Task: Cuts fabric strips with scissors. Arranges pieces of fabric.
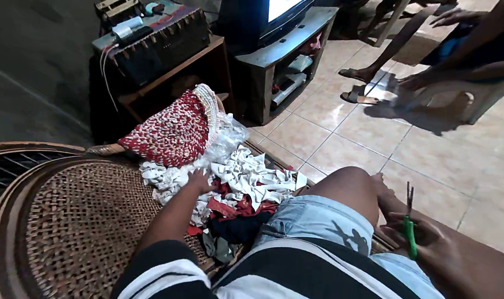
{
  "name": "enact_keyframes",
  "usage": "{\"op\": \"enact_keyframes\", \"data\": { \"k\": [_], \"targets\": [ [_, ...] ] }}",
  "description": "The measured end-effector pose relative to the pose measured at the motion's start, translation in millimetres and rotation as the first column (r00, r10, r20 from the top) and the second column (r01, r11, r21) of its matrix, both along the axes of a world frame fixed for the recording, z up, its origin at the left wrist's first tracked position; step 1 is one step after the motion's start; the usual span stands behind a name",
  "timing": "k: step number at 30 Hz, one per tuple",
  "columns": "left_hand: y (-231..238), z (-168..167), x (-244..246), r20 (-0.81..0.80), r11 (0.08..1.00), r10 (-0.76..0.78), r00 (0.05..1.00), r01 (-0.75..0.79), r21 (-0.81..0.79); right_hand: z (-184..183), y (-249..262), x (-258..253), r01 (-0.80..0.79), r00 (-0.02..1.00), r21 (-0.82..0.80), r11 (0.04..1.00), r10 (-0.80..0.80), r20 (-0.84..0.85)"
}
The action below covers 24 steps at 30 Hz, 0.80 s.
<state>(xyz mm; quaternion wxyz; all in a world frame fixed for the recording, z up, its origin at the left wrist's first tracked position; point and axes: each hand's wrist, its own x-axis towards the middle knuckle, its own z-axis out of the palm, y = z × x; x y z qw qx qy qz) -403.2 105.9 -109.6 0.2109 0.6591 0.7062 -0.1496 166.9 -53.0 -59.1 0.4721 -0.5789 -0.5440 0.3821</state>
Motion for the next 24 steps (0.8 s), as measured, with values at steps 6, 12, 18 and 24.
{"op": "enact_keyframes", "data": {
  "k": [6,12,18,24],
  "targets": [
    [-7.3,-24.2,2.5,-0.096,0.995,-0.045,0.994,0.053,0.080,-49.9,-13.7,11.0,0.107,0.925,-0.060,0.992,-0.077,0.372],
    [-27.5,-33.6,15.9,-0.134,0.966,-0.002,0.991,0.037,0.257,-60.0,-15.0,10.5,0.094,0.828,-0.114,0.989,-0.014,0.561],
    [-36.5,-43.5,37.3,-0.073,0.921,0.147,0.986,-0.109,0.374,-51.3,-20.0,11.2,0.120,0.844,-0.185,0.975,-0.003,0.536],
    [-33.9,-40.9,66.7,-0.032,0.899,0.250,0.968,-0.220,0.378,-51.3,-17.3,7.7,0.083,0.815,-0.270,0.959,0.091,0.572]
  ]
}}
